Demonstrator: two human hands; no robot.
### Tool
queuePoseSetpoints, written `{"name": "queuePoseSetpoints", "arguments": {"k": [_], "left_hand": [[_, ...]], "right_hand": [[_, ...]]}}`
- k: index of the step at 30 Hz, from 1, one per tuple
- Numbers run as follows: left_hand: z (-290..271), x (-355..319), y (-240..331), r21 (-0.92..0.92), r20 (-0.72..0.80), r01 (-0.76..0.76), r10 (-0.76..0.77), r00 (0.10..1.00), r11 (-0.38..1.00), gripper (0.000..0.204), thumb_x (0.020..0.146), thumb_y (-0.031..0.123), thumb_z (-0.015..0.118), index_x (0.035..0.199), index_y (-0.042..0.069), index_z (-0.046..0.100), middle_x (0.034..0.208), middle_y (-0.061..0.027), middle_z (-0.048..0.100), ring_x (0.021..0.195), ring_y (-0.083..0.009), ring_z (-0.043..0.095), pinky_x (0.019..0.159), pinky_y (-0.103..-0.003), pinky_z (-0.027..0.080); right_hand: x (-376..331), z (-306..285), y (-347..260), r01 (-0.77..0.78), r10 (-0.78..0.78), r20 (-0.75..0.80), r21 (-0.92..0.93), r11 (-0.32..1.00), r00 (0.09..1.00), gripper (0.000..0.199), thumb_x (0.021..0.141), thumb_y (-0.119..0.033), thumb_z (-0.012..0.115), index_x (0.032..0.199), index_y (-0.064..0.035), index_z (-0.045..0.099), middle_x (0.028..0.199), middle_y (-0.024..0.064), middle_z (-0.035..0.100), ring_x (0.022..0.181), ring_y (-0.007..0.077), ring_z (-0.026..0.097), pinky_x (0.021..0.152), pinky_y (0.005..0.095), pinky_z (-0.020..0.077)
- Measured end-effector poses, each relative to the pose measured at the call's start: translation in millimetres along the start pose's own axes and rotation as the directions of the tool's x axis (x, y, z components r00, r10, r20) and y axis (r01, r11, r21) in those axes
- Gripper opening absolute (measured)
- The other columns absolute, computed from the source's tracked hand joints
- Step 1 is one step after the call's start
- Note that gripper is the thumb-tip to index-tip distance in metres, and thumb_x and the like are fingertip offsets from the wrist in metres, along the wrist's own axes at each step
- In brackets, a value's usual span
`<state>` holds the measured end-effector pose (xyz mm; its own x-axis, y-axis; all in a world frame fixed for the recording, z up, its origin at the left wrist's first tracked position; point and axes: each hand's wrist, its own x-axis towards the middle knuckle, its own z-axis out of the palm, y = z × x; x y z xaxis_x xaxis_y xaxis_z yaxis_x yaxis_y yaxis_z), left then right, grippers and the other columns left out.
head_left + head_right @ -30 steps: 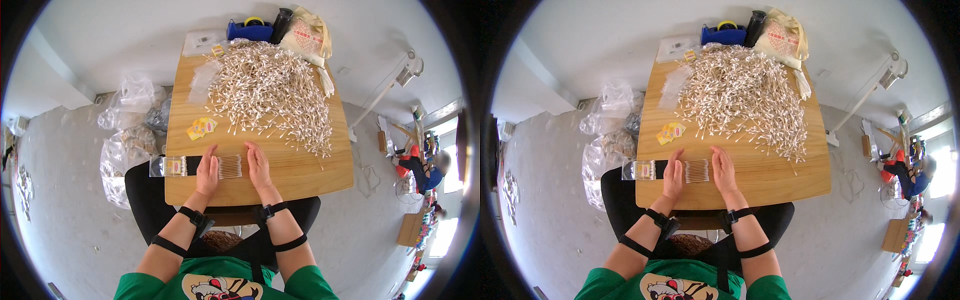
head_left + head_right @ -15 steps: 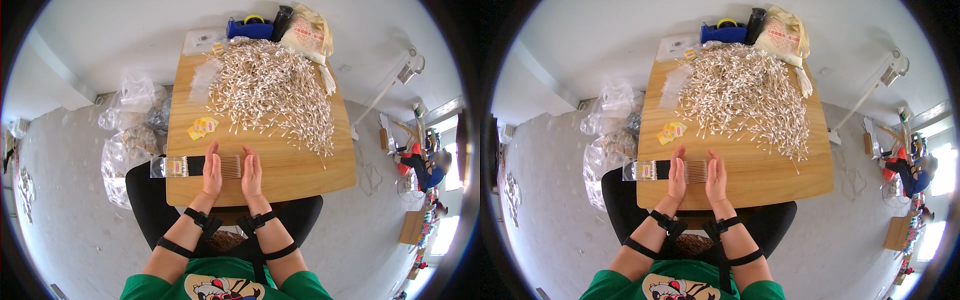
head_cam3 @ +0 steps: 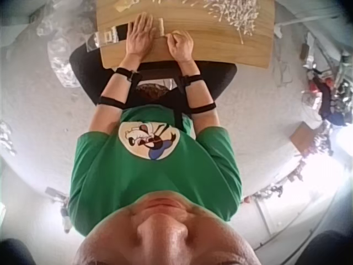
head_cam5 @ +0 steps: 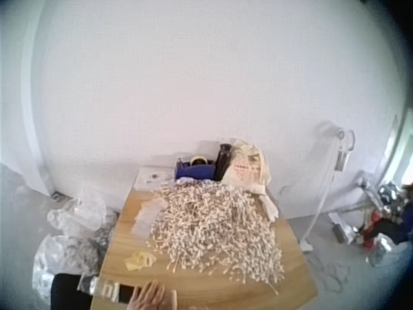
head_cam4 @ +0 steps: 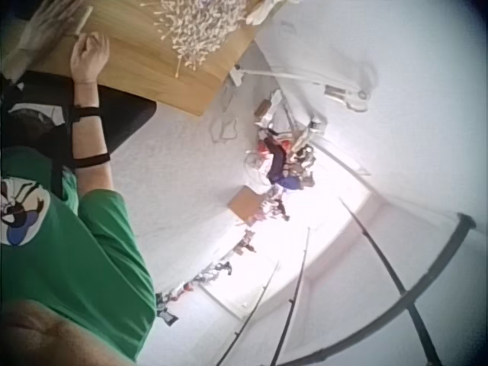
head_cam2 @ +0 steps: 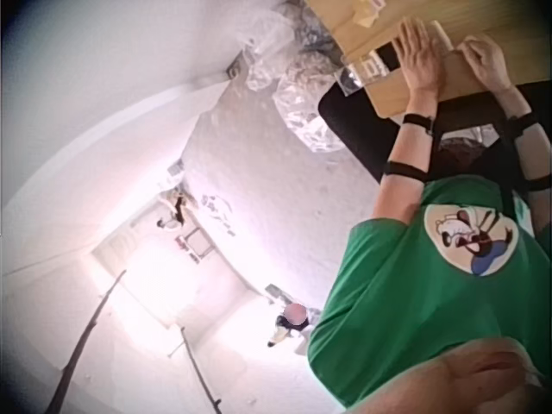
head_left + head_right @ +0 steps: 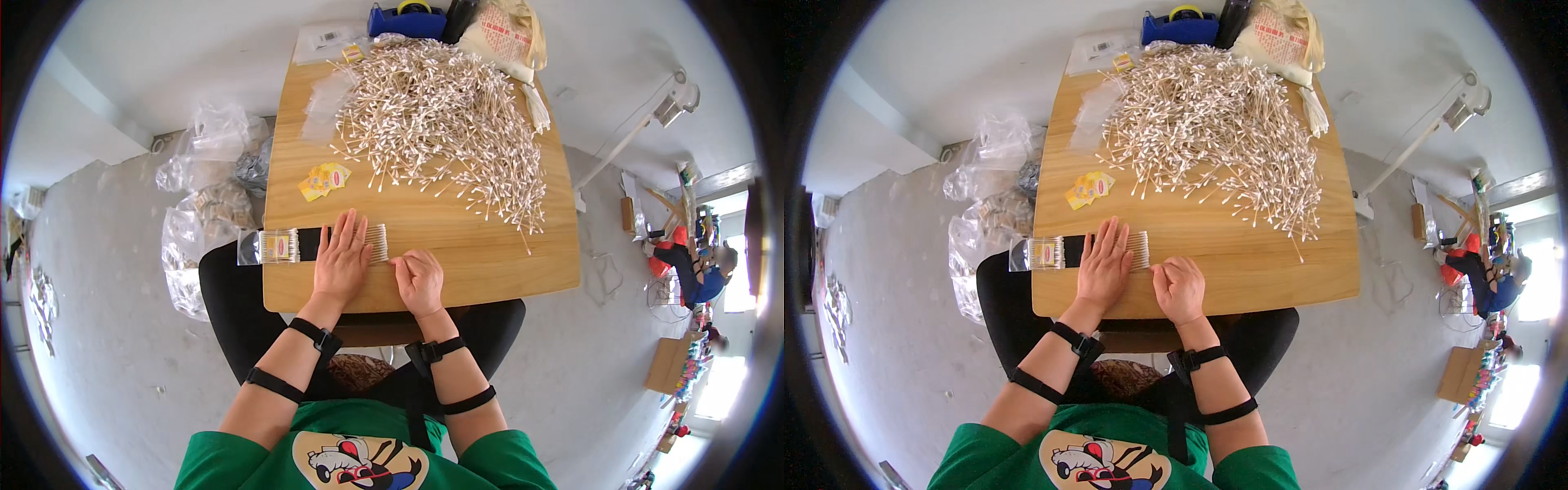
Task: Arranging and packaging cotton swabs on a table.
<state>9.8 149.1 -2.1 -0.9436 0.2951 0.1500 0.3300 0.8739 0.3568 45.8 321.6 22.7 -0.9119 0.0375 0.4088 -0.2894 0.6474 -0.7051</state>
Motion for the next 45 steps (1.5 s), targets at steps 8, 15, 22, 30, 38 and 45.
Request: {"name": "queuePoseSetpoints", "arguments": {"k": [8,15,22,30,38,45], "left_hand": [[1.5,-0.3,-1.1,0.031,0.016,-0.007,0.007,1.0,0.999,0.054,0.103,0.033,0.046,0.151,0.009,0.042,0.161,-0.0108,0.034,0.149,-0.028,0.031,0.122,-0.051,0.022],[1.6,0.4,-1.7,0.069,0.048,-0.011,0.008,0.999,0.998,0.057,0.103,0.035,0.045,0.154,0.009,0.038,0.162,-0.0101,0.031,0.149,-0.0276,0.03,0.122,-0.051,0.021],[0.1,0.6,-0.8,0.084,0.064,-0.01,0.005,0.998,0.996,0.057,0.103,0.034,0.044,0.154,0.009,0.037,0.163,-0.0093,0.03,0.15,-0.0268,0.029,0.122,-0.05,0.021],[1.6,0.3,-1.8,0.069,0.038,-0.019,0.016,0.999,0.997,0.057,0.103,0.033,0.045,0.154,0.008,0.038,0.163,-0.01,0.03,0.15,-0.0272,0.029,0.122,-0.051,0.022],[1.9,-0.3,-2.0,0.049,0.015,-0.032,0.031,0.999,0.998,0.057,0.103,0.033,0.047,0.153,0.008,0.039,0.162,-0.0104,0.031,0.15,-0.0276,0.03,0.121,-0.051,0.023],[1.4,-1.0,-1.9,0.058,0.019,-0.025,0.024,1.0,0.998,0.057,0.102,0.032,0.049,0.153,0.008,0.039,0.162,-0.0103,0.032,0.15,-0.0276,0.029,0.122,-0.05,0.022]], "right_hand": [[1.5,1.1,-2.1,0.023,-0.023,-0.044,-0.001,1.0,0.999,0.01,0.084,-0.003,0.068,0.074,-0.0047,0.069,0.074,0.0075,0.061,0.07,0.0306,0.059,0.064,0.0407,0.0482],[3.0,1.9,-2.5,0.033,-0.033,-0.019,-0.038,0.999,0.999,0.011,0.084,-0.004,0.068,0.074,-0.0054,0.069,0.072,0.0072,0.059,0.07,0.0299,0.059,0.063,0.0402,0.0481],[4.0,6.1,-1.0,-0.009,0.006,-0.052,-0.045,0.999,0.999,0.009,0.087,-0.007,0.068,0.078,-0.0075,0.071,0.072,0.0069,0.058,0.07,0.0295,0.059,0.063,0.0401,0.0482],[4.5,7.3,-0.2,-0.008,0.006,-0.027,-0.094,0.996,1.0,0.009,0.088,-0.009,0.067,0.081,-0.009,0.073,0.072,0.0068,0.058,0.07,0.029,0.06,0.063,0.0404,0.0484],[7.7,9.2,-3.5,-0.034,0.027,-0.045,-0.152,0.988,0.999,0.012,0.091,-0.013,0.066,0.082,-0.0098,0.074,0.072,0.007,0.059,0.07,0.0288,0.06,0.063,0.0404,0.0489],[9.7,12.4,-4.1,-0.058,0.051,-0.044,-0.173,0.983,0.998,0.013,0.093,-0.016,0.064,0.085,-0.0119,0.075,0.072,0.0071,0.06,0.07,0.0289,0.062,0.064,0.0401,0.05]]}}
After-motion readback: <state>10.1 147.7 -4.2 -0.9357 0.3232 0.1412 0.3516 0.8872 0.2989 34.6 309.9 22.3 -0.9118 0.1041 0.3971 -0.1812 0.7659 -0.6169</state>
